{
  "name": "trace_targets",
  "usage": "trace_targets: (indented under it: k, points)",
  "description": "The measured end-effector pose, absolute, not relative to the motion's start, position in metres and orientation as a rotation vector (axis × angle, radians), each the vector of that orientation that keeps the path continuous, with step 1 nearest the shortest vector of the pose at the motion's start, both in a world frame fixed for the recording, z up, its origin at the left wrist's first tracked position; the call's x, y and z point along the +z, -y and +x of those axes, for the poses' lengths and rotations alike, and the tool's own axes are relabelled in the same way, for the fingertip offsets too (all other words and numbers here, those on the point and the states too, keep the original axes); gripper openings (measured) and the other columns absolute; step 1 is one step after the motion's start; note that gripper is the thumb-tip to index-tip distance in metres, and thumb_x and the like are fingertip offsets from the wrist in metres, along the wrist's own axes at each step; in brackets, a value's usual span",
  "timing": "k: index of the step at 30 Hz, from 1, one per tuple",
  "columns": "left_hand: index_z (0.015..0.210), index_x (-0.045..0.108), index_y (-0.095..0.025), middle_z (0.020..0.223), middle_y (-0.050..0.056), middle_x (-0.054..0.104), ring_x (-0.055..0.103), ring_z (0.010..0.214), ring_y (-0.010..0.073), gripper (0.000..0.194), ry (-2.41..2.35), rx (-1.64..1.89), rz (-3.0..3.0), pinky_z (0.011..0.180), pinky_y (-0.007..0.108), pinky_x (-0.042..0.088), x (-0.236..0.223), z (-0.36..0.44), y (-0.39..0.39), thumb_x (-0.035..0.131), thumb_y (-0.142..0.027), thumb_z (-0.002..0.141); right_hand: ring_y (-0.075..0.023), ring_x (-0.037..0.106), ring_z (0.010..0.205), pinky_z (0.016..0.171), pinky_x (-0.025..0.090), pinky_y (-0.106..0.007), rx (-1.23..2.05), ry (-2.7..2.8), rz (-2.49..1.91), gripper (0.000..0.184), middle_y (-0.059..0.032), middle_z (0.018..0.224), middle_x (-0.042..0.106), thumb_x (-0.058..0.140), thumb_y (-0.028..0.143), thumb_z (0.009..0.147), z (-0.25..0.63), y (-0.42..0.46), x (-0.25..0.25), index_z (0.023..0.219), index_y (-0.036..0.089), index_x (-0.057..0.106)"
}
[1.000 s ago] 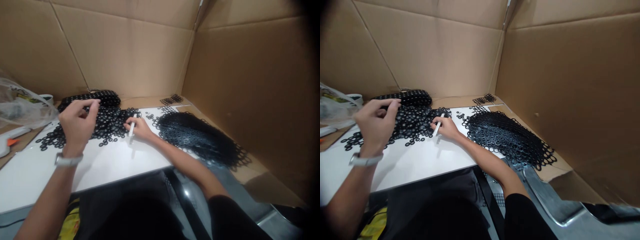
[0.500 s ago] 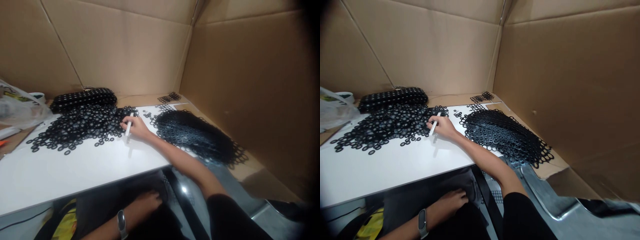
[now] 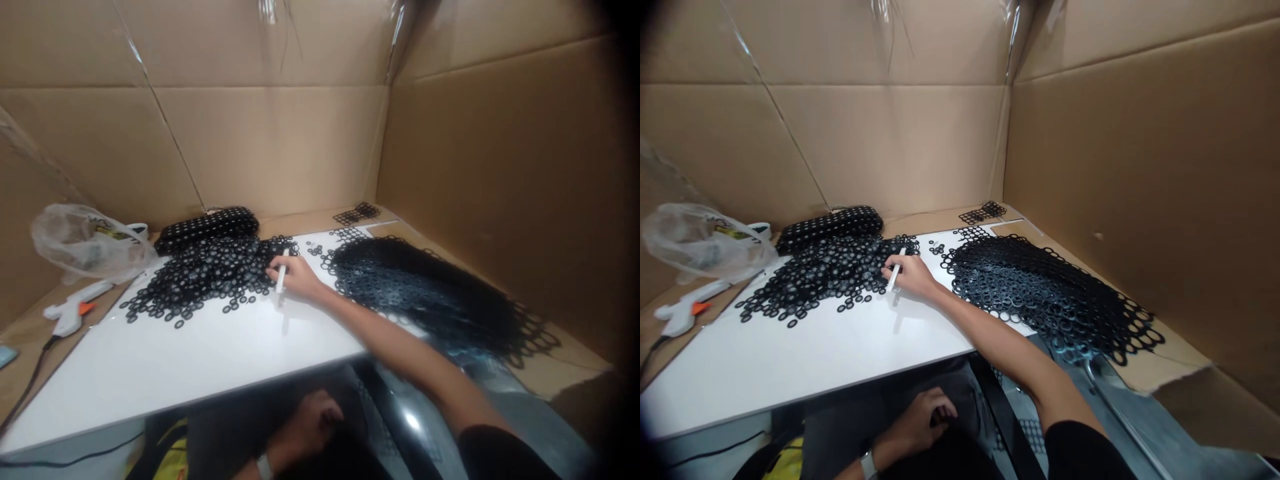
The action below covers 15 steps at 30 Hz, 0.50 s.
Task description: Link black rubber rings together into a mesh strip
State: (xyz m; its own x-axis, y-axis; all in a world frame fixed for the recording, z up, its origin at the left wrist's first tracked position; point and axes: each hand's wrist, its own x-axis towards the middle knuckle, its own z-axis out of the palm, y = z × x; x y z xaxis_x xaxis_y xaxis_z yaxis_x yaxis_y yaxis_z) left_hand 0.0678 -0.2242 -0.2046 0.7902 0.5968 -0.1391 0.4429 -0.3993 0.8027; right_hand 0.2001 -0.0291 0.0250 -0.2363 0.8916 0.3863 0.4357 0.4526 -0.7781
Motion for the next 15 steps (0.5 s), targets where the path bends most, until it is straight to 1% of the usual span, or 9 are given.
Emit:
trace_targets:
  k: [2,6,10,15]
  points:
    - [0.101,0.07,-0.027,0.111,0.005,0.071,0.066,0.104,0.0248,0.031,-0.817,0.235,2.043,0.093,0.041,0.056,-0.212,0.067,0.225,0.064,-0.005,0.079,-0.0152,0.062,0.071,0.07,0.042,-0.026,0.663,1.848,-1.12,0.014,0.0003,0.08,0.074,0.072,0.029,0.098,0.2,0.029,0.025,0.099,0.019,0.081]
    - [0.099,0.069,-0.029,0.109,0.006,0.067,0.064,0.101,0.0258,0.032,-0.842,0.232,2.038,0.094,0.044,0.056,-0.221,0.067,0.226,0.063,-0.006,0.079,-0.0156,0.065,0.073,0.072,0.043,-0.026,0.648,1.858,-1.138,0.012,-0.0006,0.084,0.077,0.073,0.027,0.098,0.2,0.031,0.029,0.1,0.02,0.082]
    - [0.096,0.067,-0.028,0.108,0.008,0.066,0.063,0.101,0.0278,0.039,-0.868,0.183,2.076,0.095,0.047,0.055,-0.224,0.07,0.223,0.066,-0.001,0.068,-0.016,0.066,0.075,0.074,0.044,-0.026,0.625,1.881,-1.144,0.011,-0.0003,0.085,0.078,0.073,0.025,0.098,0.202,0.031,0.031,0.1,0.021,0.082]
    - [0.093,0.068,-0.026,0.104,0.009,0.068,0.067,0.104,0.0319,0.045,-0.901,0.102,2.123,0.096,0.049,0.058,-0.222,0.074,0.215,0.068,0.002,0.057,-0.0162,0.068,0.076,0.073,0.044,-0.026,0.609,1.887,-1.122,0.011,0.0003,0.085,0.078,0.073,0.023,0.097,0.202,0.03,0.03,0.1,0.021,0.083]
